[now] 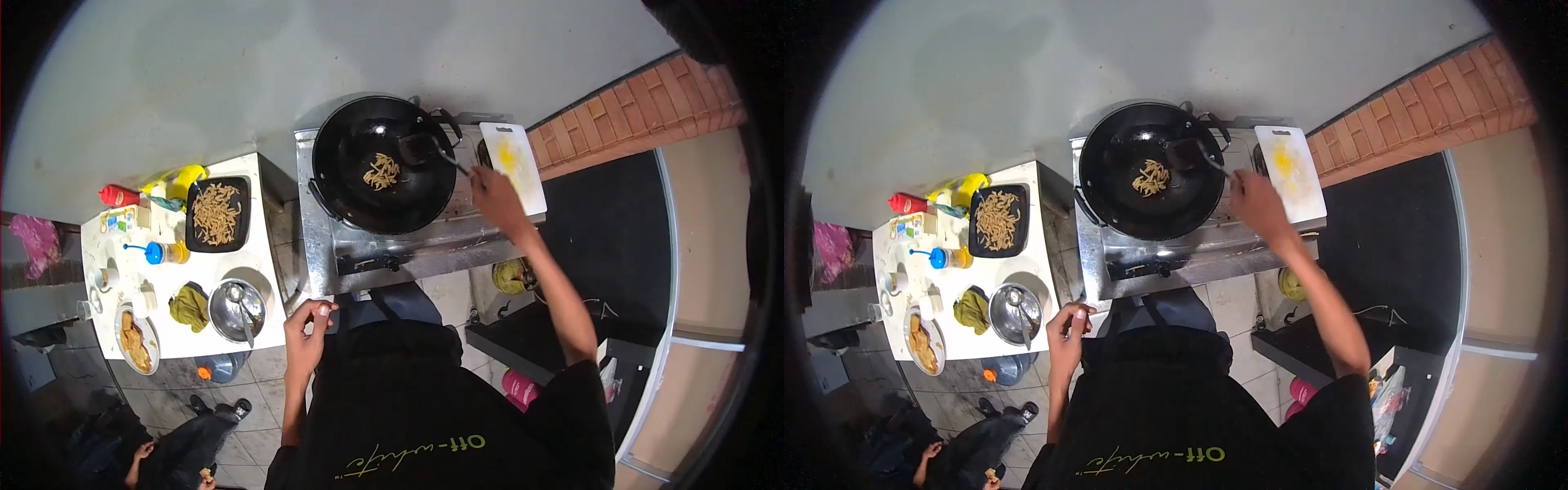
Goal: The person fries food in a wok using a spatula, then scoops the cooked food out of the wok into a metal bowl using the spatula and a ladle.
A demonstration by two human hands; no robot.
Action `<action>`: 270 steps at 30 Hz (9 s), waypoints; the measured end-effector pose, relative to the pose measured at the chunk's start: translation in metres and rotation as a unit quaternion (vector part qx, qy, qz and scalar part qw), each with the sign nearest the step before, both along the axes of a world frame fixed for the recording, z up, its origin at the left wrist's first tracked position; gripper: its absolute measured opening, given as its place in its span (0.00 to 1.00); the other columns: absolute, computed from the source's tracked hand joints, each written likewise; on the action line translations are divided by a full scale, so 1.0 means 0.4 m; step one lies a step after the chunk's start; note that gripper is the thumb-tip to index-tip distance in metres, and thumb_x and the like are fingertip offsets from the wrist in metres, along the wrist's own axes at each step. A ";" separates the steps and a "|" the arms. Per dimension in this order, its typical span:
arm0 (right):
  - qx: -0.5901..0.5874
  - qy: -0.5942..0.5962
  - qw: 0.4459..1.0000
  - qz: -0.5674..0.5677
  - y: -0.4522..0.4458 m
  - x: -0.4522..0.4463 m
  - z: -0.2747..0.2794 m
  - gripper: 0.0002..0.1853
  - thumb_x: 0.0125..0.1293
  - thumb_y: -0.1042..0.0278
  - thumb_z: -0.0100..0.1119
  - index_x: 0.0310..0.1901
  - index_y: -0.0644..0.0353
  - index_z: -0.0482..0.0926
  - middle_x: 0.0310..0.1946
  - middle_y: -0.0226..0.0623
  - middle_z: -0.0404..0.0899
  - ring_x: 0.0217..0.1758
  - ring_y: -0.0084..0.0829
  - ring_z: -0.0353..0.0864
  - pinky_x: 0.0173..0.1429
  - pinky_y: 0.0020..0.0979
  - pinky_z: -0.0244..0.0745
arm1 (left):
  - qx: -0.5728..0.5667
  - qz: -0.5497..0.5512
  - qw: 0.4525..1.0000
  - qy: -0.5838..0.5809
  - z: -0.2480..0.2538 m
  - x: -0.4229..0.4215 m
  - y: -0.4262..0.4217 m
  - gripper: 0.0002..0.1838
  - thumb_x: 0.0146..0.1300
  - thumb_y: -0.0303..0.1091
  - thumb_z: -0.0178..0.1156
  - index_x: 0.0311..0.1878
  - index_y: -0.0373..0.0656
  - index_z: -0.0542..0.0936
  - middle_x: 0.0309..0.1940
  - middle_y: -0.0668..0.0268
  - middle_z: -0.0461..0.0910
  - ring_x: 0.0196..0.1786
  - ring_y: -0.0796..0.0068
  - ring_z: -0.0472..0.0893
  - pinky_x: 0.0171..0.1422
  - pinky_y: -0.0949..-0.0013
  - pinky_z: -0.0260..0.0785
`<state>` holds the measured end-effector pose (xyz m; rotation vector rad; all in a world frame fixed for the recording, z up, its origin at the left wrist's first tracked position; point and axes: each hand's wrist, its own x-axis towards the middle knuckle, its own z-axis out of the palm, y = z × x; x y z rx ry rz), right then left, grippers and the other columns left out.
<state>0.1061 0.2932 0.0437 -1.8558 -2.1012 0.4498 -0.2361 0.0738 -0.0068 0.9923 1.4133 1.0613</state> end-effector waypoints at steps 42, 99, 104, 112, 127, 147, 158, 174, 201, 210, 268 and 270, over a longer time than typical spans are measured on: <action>-0.275 0.003 0.961 0.006 0.206 -0.035 0.137 0.18 0.65 0.61 0.54 0.25 0.70 0.74 0.15 0.36 0.70 0.11 0.27 0.66 0.13 0.31 0.57 | -0.012 0.052 0.999 0.013 0.034 -0.045 -0.088 0.14 0.74 0.35 0.54 0.38 0.32 0.80 0.30 0.66 0.81 0.29 0.82 0.75 0.37 0.75 0.68; -0.116 0.462 0.857 -0.199 -0.268 0.109 -0.163 0.23 0.75 0.58 0.51 0.62 0.67 0.75 0.23 0.23 0.66 0.26 0.15 0.64 0.30 0.22 0.62 | -0.075 0.130 0.988 0.029 -0.053 0.099 -0.090 0.18 0.76 0.41 0.52 0.34 0.36 0.79 0.23 0.70 0.74 0.26 0.84 0.70 0.31 0.76 0.62; 0.040 0.269 0.962 -0.040 -0.157 0.098 -0.114 0.20 0.73 0.63 0.52 0.61 0.65 0.74 0.28 0.47 0.80 0.26 0.36 0.78 0.34 0.32 0.71 | -0.043 0.184 0.981 -0.052 -0.021 0.217 -0.075 0.18 0.76 0.40 0.51 0.34 0.37 0.76 0.26 0.68 0.75 0.28 0.82 0.72 0.33 0.75 0.64; -0.007 0.104 0.982 0.159 -0.009 0.117 -0.131 0.19 0.71 0.67 0.52 0.61 0.63 0.73 0.27 0.57 0.80 0.30 0.56 0.81 0.33 0.48 0.74 | -0.066 0.195 0.979 0.011 -0.049 0.347 -0.130 0.16 0.76 0.39 0.52 0.36 0.36 0.79 0.23 0.70 0.75 0.27 0.84 0.70 0.34 0.76 0.64; 0.025 0.019 0.965 0.262 0.057 0.132 -0.157 0.21 0.72 0.66 0.53 0.63 0.65 0.71 0.28 0.57 0.81 0.32 0.54 0.83 0.36 0.47 0.76 | -0.055 0.358 0.931 -0.035 -0.078 0.472 -0.155 0.15 0.76 0.37 0.52 0.35 0.36 0.78 0.25 0.70 0.74 0.27 0.84 0.70 0.32 0.76 0.61; -0.014 -0.023 0.964 0.266 0.054 0.149 -0.161 0.22 0.72 0.65 0.53 0.65 0.60 0.69 0.29 0.53 0.81 0.32 0.53 0.83 0.35 0.47 0.76 | -0.060 0.339 0.939 -0.027 -0.080 0.461 -0.129 0.15 0.76 0.36 0.51 0.36 0.35 0.78 0.25 0.69 0.75 0.27 0.84 0.70 0.32 0.76 0.61; 0.072 -0.029 0.960 0.270 0.091 0.111 -0.201 0.22 0.70 0.65 0.56 0.64 0.58 0.71 0.28 0.50 0.81 0.28 0.49 0.82 0.32 0.44 0.77 | -0.086 0.276 0.956 -0.039 -0.079 0.428 -0.113 0.15 0.76 0.38 0.52 0.37 0.36 0.79 0.25 0.71 0.74 0.28 0.85 0.70 0.34 0.77 0.62; 0.109 -0.052 0.955 0.270 0.065 0.085 -0.203 0.22 0.70 0.64 0.58 0.64 0.56 0.71 0.24 0.42 0.78 0.23 0.43 0.80 0.26 0.40 0.74 | -0.090 0.250 0.963 -0.039 -0.094 0.373 -0.120 0.17 0.76 0.40 0.53 0.36 0.36 0.79 0.23 0.71 0.74 0.27 0.86 0.69 0.32 0.78 0.61; 0.036 0.035 0.999 0.004 -0.111 0.026 -0.080 0.18 0.72 0.62 0.51 0.59 0.61 0.74 0.28 0.54 0.82 0.32 0.54 0.83 0.36 0.50 0.76 | -0.059 0.028 0.998 0.014 -0.012 0.193 0.023 0.16 0.75 0.40 0.53 0.39 0.37 0.81 0.24 0.71 0.76 0.28 0.85 0.71 0.34 0.78 0.63; 0.026 0.054 0.996 -0.070 -0.082 0.056 -0.011 0.14 0.69 0.61 0.52 0.38 0.65 0.80 0.25 0.56 0.80 0.32 0.57 0.81 0.38 0.52 0.76 | -0.014 -0.188 0.981 -0.048 -0.052 0.336 0.081 0.14 0.74 0.37 0.53 0.38 0.36 0.82 0.24 0.71 0.75 0.28 0.85 0.73 0.34 0.77 0.63; 0.011 0.005 0.997 0.071 0.053 -0.183 -0.018 0.12 0.52 0.74 0.62 0.39 0.66 0.82 0.32 0.50 0.84 0.40 0.48 0.86 0.41 0.44 0.81 | 0.033 -0.598 0.797 -0.072 0.049 0.426 0.273 0.09 0.71 0.33 0.58 0.40 0.37 0.82 0.26 0.66 0.80 0.29 0.81 0.76 0.37 0.72 0.69; 0.031 -0.018 0.995 0.089 0.026 -0.183 -0.055 0.17 0.57 0.73 0.57 0.49 0.68 0.79 0.34 0.54 0.83 0.36 0.48 0.86 0.38 0.42 0.81 | 0.031 -0.593 0.801 -0.073 0.048 0.422 0.272 0.09 0.71 0.33 0.58 0.40 0.37 0.82 0.26 0.66 0.80 0.29 0.81 0.76 0.36 0.72 0.69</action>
